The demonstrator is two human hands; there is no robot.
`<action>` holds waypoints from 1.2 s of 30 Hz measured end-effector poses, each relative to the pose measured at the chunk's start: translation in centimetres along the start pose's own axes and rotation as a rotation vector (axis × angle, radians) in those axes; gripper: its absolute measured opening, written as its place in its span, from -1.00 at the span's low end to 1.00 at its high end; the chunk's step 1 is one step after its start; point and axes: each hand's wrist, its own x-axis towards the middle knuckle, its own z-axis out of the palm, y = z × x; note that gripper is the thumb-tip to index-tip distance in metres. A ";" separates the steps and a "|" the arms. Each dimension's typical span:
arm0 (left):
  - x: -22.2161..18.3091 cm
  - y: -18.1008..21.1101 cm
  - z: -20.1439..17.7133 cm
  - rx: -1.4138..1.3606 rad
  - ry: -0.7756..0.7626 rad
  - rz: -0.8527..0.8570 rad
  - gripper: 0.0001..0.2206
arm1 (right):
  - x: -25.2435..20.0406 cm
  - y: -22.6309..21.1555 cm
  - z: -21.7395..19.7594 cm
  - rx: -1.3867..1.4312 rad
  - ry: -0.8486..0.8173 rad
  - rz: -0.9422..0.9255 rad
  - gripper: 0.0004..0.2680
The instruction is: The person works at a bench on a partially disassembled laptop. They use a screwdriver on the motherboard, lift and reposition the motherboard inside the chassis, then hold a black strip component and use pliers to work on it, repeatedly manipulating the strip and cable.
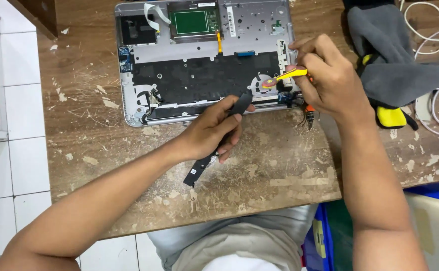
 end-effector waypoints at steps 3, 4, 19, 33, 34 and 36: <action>0.0 -0.1 -0.2 -0.015 -0.031 0.003 -0.71 | -0.4 0.5 -0.1 -0.173 -0.024 0.003 -0.80; -0.1 0.0 -0.2 -0.016 -0.029 0.002 -0.71 | -0.6 1.0 0.0 -0.171 -0.025 0.003 -0.80; 0.1 0.7 0.5 0.253 0.004 -0.056 -0.73 | -0.5 1.4 3.5 -0.196 -0.071 0.261 -0.49; 0.2 -0.1 0.4 0.189 -0.010 -0.036 -0.72 | -0.3 2.4 5.4 -0.148 0.150 0.218 -0.74; 0.2 -0.1 0.4 0.187 -0.009 -0.034 -0.72 | -0.2 1.6 5.2 -0.149 0.147 0.216 -0.74; 0.2 0.2 0.3 0.208 -0.028 -0.033 -0.75 | 0.4 0.0 4.6 -0.142 0.094 0.262 -0.71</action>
